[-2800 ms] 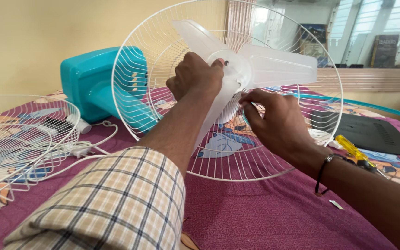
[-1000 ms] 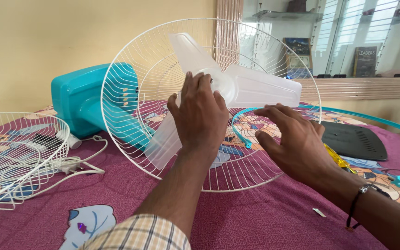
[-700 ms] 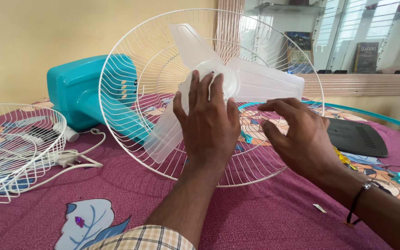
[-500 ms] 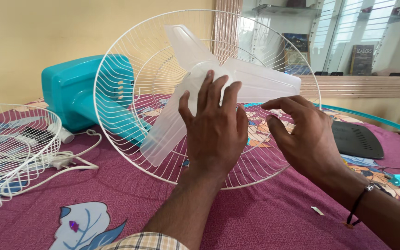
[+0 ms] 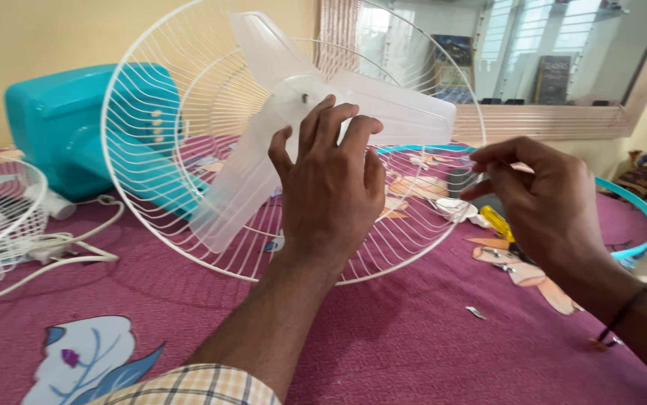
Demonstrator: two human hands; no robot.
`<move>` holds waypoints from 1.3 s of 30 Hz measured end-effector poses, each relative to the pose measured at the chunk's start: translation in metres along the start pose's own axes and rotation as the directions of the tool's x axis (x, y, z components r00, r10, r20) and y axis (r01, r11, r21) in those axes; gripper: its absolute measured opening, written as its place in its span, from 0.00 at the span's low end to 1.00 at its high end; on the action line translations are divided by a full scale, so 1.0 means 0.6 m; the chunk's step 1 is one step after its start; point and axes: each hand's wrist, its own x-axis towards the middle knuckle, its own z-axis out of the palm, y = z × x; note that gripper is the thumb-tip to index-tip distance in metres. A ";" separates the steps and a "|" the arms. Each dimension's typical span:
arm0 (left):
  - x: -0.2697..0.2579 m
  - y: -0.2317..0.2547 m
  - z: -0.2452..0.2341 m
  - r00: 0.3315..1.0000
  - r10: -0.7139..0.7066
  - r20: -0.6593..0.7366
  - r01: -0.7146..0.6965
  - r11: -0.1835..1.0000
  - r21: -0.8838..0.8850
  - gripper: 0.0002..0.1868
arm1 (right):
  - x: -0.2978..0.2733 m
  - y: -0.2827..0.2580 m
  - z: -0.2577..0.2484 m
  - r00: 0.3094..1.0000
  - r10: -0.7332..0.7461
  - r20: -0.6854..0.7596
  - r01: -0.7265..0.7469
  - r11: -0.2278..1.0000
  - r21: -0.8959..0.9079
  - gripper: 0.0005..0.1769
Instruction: The person assembles an electric fan by attaching the fan blades to the motor shaft, securing them with a plastic nut, and then attaching the front wire cage. The person uses their hands to align and tighten the components.
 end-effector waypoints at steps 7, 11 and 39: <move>-0.008 0.022 0.015 0.997 0.031 0.073 -0.026 0.997 -0.070 0.16 | -0.007 0.074 -0.058 0.985 0.033 -0.171 -0.031 0.999 0.013 0.10; -0.008 0.021 0.018 0.990 0.003 0.140 0.002 1.000 -0.031 0.16 | 0.008 0.105 -0.051 0.968 0.226 -0.111 -0.235 0.969 -0.073 0.10; -0.003 -0.003 -0.007 0.987 -0.157 -0.022 0.156 0.987 -0.038 0.20 | 0.030 0.141 -0.002 0.982 0.101 -0.159 -0.148 0.934 -0.324 0.17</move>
